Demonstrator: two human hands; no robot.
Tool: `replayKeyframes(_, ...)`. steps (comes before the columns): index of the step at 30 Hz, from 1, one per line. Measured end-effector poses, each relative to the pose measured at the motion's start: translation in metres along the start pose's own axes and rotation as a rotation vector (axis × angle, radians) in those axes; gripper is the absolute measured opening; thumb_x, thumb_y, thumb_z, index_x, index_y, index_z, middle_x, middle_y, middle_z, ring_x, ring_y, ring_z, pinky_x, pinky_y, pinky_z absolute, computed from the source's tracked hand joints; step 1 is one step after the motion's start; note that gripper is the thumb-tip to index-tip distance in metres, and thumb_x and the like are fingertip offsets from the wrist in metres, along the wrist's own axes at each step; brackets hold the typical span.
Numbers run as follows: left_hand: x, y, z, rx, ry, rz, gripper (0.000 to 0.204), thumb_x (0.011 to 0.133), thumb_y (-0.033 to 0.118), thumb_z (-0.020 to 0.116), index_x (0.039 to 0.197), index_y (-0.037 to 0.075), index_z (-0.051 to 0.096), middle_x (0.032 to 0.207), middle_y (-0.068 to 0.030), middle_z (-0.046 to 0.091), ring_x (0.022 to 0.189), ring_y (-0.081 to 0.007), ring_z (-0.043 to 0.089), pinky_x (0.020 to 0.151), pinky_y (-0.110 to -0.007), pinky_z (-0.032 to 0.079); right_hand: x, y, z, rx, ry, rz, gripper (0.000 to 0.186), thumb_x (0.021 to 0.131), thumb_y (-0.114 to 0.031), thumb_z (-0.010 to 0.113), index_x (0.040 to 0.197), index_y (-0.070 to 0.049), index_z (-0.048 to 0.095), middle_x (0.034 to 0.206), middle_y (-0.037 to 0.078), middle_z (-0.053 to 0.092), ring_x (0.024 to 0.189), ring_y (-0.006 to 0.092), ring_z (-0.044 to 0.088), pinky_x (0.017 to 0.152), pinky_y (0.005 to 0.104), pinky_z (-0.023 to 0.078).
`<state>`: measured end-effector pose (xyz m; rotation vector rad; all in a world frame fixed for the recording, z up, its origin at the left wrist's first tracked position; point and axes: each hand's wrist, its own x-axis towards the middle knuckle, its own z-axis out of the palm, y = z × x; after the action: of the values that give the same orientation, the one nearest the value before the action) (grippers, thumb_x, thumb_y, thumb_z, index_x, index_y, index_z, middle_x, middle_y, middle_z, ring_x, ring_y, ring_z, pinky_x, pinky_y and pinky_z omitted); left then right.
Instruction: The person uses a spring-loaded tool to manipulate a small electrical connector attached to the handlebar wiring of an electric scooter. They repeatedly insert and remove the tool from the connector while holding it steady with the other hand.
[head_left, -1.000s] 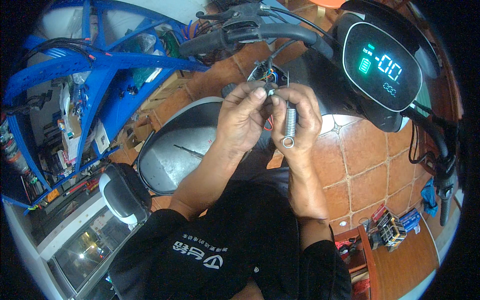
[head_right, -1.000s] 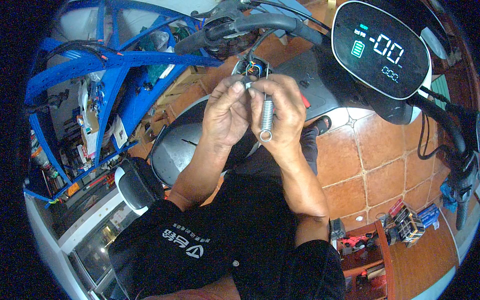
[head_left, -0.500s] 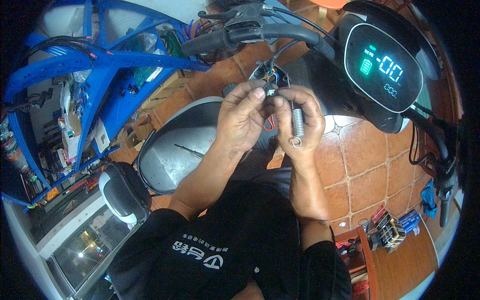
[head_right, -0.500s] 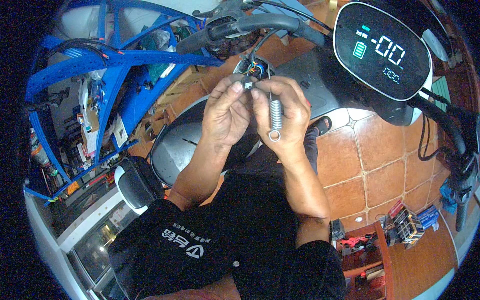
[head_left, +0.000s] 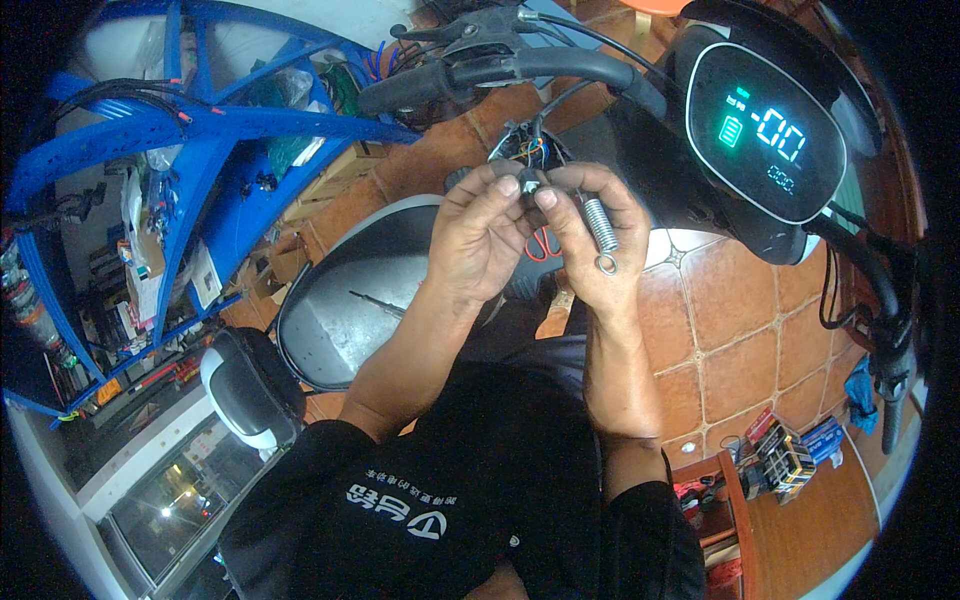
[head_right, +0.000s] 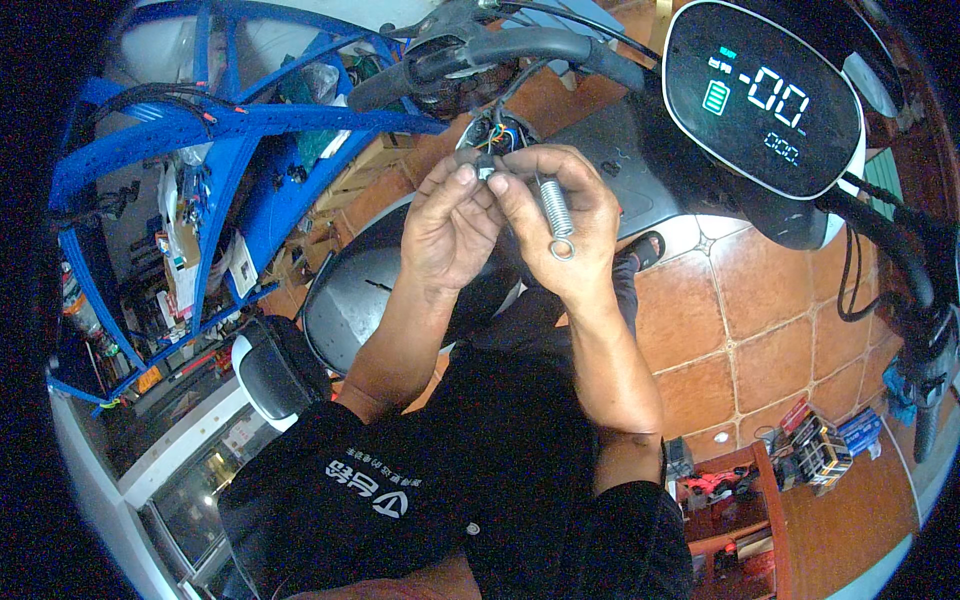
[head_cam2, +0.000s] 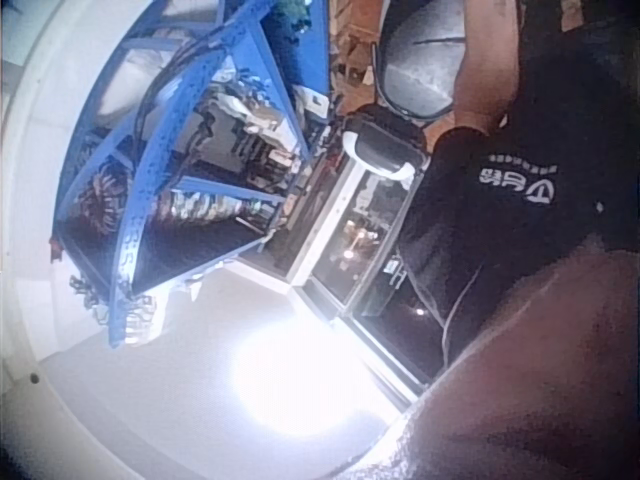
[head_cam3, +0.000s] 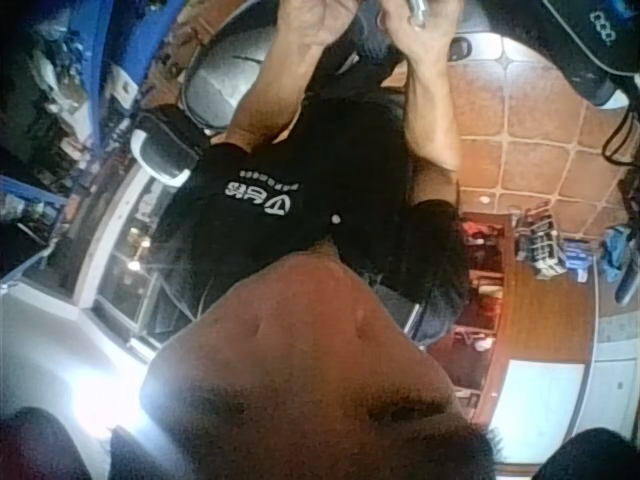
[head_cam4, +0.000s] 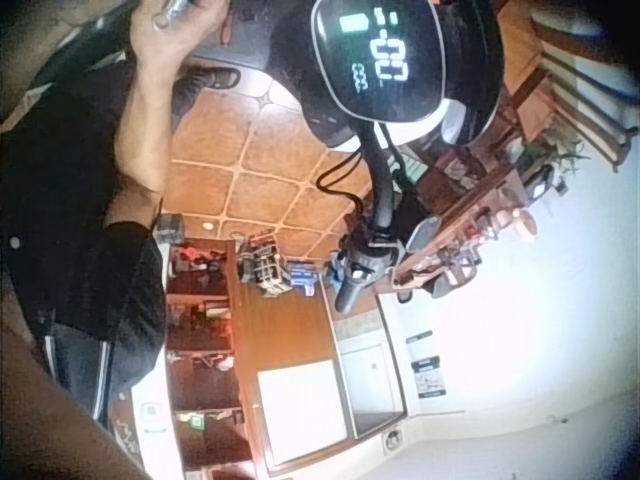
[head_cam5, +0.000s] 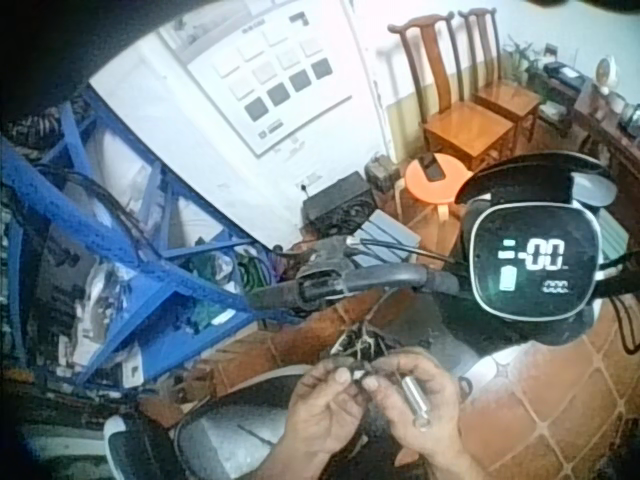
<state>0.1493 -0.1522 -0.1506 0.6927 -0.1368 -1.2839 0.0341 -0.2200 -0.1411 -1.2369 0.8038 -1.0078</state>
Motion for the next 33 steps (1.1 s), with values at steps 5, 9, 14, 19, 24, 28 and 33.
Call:
replayKeyframes(5, 0.0000, 0.0034, 0.0023, 0.017, -0.006, -0.007, 0.014, 0.091, 0.009, 0.057, 0.103, 0.002, 0.059, 0.102, -0.0122, 0.065, 0.094, -0.0221, 0.064, 0.087, -0.040, 0.051, 0.0011, 0.0004, 0.0006, 0.001, -0.011, -0.012, 0.011, 0.076, -0.002, 0.072, 0.086, 0.000, 0.066, 0.084, 0.010, 0.065, 0.077, 0.0167, 0.062, 0.070, 0.0277, 0.048)
replayKeyframes(9, 0.0003, 0.0035, 0.0035, 0.018, 0.011, -0.011, 0.013, 0.091, 0.007, 0.057, 0.103, 0.002, 0.059, 0.100, -0.0120, 0.066, 0.093, -0.0219, 0.064, 0.086, -0.040, 0.051, 0.0013, -0.0008, -0.0011, -0.005, -0.027, 0.011, 0.011, 0.077, -0.002, 0.071, 0.086, 0.000, 0.066, 0.085, 0.010, 0.065, 0.077, 0.0165, 0.062, 0.070, 0.0275, 0.049)
replayKeyframes(14, 0.0006, 0.0029, 0.0026, 0.024, 0.006, 0.006, 0.013, 0.090, 0.007, 0.059, 0.102, 0.002, 0.059, 0.099, -0.0116, 0.066, 0.093, -0.0213, 0.064, 0.085, -0.039, 0.052, 0.0042, -0.0017, -0.0009, 0.027, -0.050, 0.050, 0.012, 0.077, -0.002, 0.071, 0.087, 0.001, 0.066, 0.085, 0.010, 0.065, 0.077, 0.0160, 0.062, 0.070, 0.0272, 0.049)
replayKeyframes(19, 0.0005, 0.0028, 0.0026, 0.011, 0.011, 0.010, 0.012, 0.090, 0.006, 0.059, 0.101, 0.003, 0.060, 0.099, -0.0113, 0.066, 0.093, -0.0210, 0.064, 0.086, -0.038, 0.052, 0.0036, -0.0002, -0.0001, 0.056, -0.052, 0.040, 0.014, 0.077, -0.002, 0.071, 0.089, 0.001, 0.065, 0.087, 0.010, 0.065, 0.079, 0.0161, 0.062, 0.071, 0.0274, 0.049)
replayKeyframes(24, 0.0016, 0.0040, 0.0075, -0.006, 0.032, 0.031, 0.012, 0.090, 0.007, 0.059, 0.101, 0.004, 0.061, 0.098, -0.0113, 0.066, 0.093, -0.0211, 0.064, 0.086, -0.038, 0.052, 0.0075, 0.0034, -0.0029, 0.034, -0.086, -0.021, 0.015, 0.075, -0.002, 0.072, 0.089, -0.001, 0.066, 0.088, 0.010, 0.065, 0.079, 0.0164, 0.062, 0.072, 0.0275, 0.049)
replayKeyframes(28, 0.0012, 0.0031, 0.0055, -0.003, 0.027, 0.013, 0.012, 0.089, 0.008, 0.060, 0.101, 0.004, 0.061, 0.098, -0.0115, 0.066, 0.093, -0.0205, 0.064, 0.086, -0.038, 0.052, 0.0045, 0.0034, -0.0012, 0.054, -0.060, 0.037, 0.015, 0.075, -0.003, 0.073, 0.088, -0.002, 0.065, 0.087, 0.009, 0.065, 0.079, 0.0164, 0.062, 0.072, 0.0278, 0.049)
replayKeyframes(33, 0.0020, 0.0016, 0.0060, -0.025, -0.008, 0.025, 0.012, 0.090, 0.008, 0.059, 0.101, 0.004, 0.060, 0.098, -0.0122, 0.066, 0.093, -0.0203, 0.064, 0.085, -0.036, 0.052, 0.0044, -0.0020, 0.0024, -0.009, -0.043, -0.015, 0.016, 0.072, -0.002, 0.074, 0.086, -0.003, 0.065, 0.085, 0.010, 0.064, 0.079, 0.0179, 0.062, 0.070, 0.0293, 0.049)
